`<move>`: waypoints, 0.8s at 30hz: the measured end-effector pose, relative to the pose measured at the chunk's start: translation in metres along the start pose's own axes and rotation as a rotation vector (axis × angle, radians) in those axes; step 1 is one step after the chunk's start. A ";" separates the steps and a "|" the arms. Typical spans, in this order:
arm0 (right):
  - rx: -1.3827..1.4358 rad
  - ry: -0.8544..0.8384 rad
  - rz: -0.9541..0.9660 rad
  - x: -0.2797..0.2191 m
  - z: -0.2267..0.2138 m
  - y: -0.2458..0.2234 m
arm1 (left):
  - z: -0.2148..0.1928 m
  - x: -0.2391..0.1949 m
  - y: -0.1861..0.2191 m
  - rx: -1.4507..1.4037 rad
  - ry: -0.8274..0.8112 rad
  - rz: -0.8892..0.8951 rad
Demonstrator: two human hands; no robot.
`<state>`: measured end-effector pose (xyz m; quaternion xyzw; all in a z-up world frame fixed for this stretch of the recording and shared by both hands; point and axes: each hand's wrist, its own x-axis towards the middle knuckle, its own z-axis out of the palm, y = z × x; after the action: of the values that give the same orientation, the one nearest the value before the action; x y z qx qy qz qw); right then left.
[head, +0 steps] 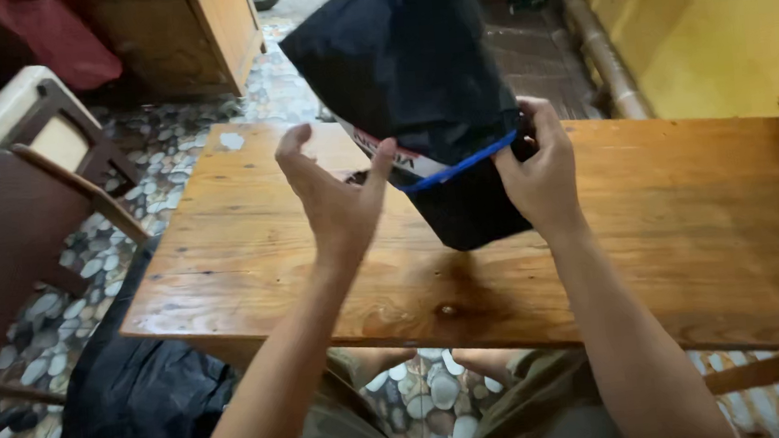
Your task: The person places a black package on a wooden table, retrieves a blue plastic tie from a nearby basket, and ties the package closed. The person manipulates the tie with both hands to secure the package.
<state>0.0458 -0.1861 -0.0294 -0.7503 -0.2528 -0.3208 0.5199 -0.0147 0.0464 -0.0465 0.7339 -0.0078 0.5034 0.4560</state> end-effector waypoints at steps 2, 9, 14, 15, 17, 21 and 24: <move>0.075 0.025 0.013 -0.003 0.000 0.011 | 0.015 -0.001 -0.023 -0.369 -0.208 -0.133; 0.413 0.097 0.058 -0.020 0.013 0.078 | 0.042 0.003 -0.030 -0.752 -0.560 -0.325; 0.502 0.025 0.106 -0.050 0.016 0.141 | 0.046 -0.003 -0.025 -0.483 -0.630 -0.356; 0.558 -0.015 0.145 -0.051 0.018 0.153 | 0.047 0.000 -0.022 -0.331 -0.643 -0.371; 0.527 -0.084 0.104 -0.049 0.010 0.140 | 0.048 -0.005 -0.026 -0.356 -0.640 -0.358; 0.437 -0.315 0.035 -0.056 -0.019 0.156 | 0.040 -0.015 -0.022 -0.345 -0.685 -0.418; 0.360 -0.463 0.067 -0.052 -0.042 0.116 | 0.030 -0.015 -0.011 -0.238 -0.761 -0.433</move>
<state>0.0843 -0.2668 -0.1292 -0.7072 -0.3925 -0.0739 0.5833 0.0052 0.0255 -0.0670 0.7940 -0.0788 0.0863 0.5965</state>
